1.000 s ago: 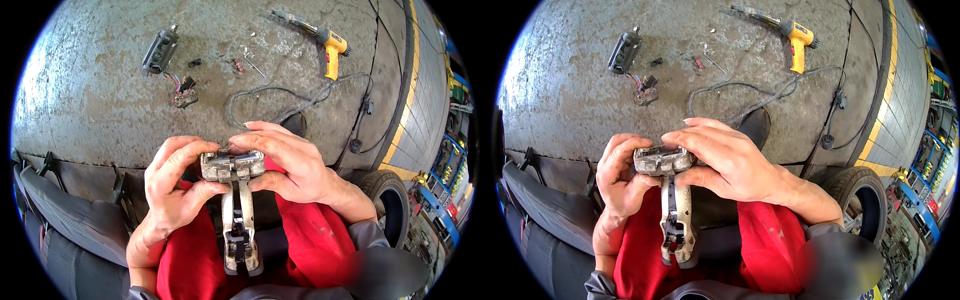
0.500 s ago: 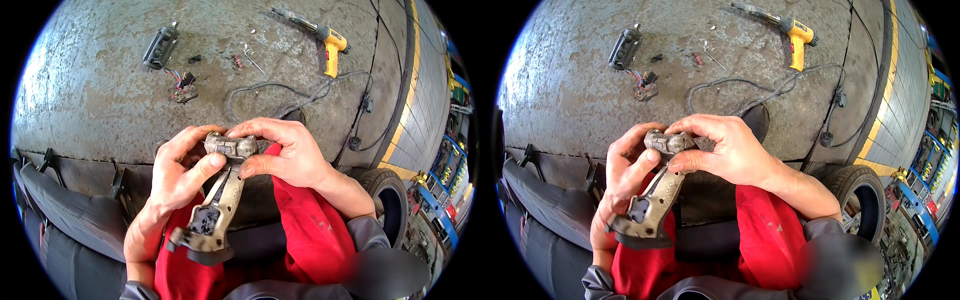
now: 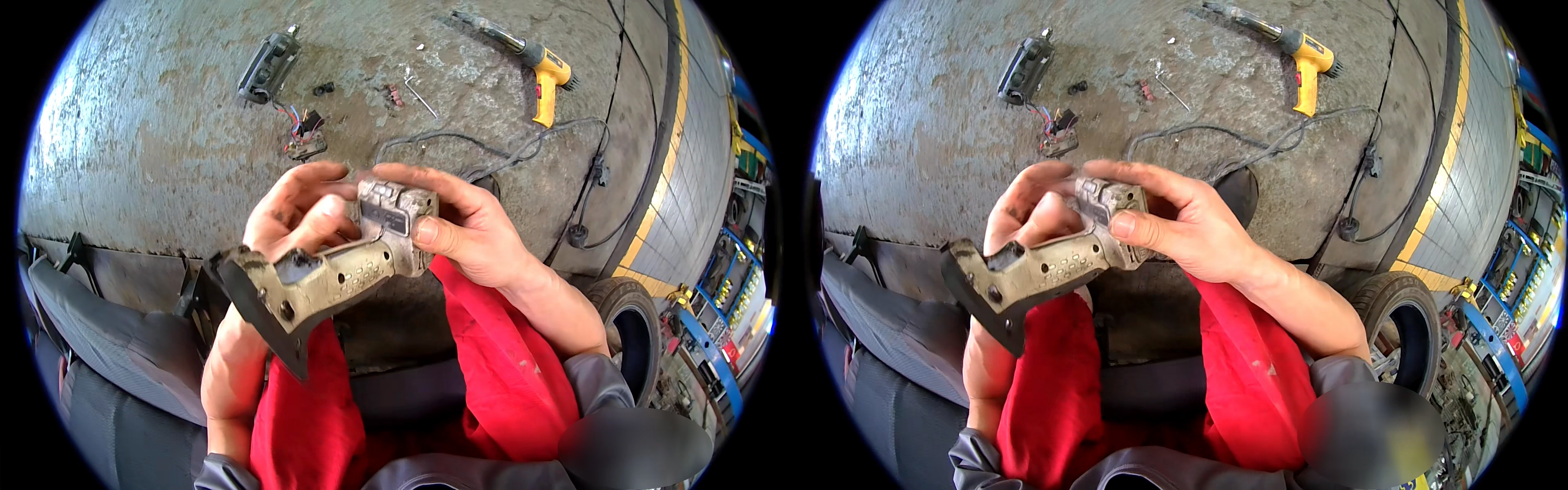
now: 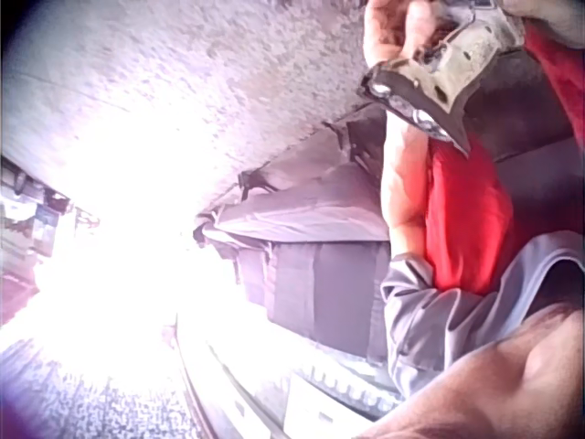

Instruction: The person uses a heat gun to soften adhesive on a car door handle assembly and removes the plastic cover. They then separate the internal metal mechanism from the cover and reassemble the parts.

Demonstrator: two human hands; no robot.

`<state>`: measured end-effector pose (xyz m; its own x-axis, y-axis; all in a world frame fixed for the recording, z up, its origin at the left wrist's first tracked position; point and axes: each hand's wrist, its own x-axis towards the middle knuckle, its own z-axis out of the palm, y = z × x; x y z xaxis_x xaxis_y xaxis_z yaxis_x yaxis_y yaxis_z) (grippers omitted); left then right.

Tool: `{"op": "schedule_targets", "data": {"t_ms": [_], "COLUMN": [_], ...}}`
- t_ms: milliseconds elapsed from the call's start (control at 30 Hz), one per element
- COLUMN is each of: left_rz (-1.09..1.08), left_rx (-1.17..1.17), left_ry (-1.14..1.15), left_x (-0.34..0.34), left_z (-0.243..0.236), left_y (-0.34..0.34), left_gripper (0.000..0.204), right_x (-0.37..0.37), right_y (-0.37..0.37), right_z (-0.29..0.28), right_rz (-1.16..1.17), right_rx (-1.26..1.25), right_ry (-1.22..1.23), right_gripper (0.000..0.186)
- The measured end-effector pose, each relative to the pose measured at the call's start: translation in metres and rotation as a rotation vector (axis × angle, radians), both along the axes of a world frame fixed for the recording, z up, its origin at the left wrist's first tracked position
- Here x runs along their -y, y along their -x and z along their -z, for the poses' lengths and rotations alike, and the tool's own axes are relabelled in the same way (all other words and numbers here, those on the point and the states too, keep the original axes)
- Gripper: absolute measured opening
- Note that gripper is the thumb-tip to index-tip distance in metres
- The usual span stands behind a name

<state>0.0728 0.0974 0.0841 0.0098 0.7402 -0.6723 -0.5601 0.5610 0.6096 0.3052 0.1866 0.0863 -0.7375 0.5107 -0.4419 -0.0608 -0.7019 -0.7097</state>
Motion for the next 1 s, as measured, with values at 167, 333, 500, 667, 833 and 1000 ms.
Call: {"op": "schedule_targets", "data": {"t_ms": [167,333,500,667,833,1000], "left_rz": [0.043,-0.190,-0.303,-0.293,-0.293,-0.287], "left_rx": [0.021,0.046,0.114,0.086,0.117,0.080], "left_ry": [0.102,-0.342,-0.350,-0.359,-0.362,-0.331], "left_x": [0.024,0.029,0.021,0.017,0.017,0.017], "left_z": [0.014,0.033,0.026,0.018,0.015,0.011], "left_y": [0.011,-0.001,-0.004,-0.007,-0.006,-0.005], "left_gripper": [0.070,0.096,0.063,0.060,0.062,0.062], "right_x": [0.005,0.010,0.015,0.015,0.015,0.013], "right_y": [0.005,0.009,0.007,0.007,0.010,0.009], "right_z": [-0.008,-0.006,-0.005,-0.009,-0.014,-0.019], "right_rz": [0.203,0.148,0.141,0.100,0.116,0.032], "right_rx": [0.065,0.238,0.260,0.298,0.264,0.304], "right_ry": [-0.127,-0.591,-0.848,-0.986,-0.915,-0.777], "right_gripper": [0.090,0.100,0.106,0.114,0.110,0.104]}}
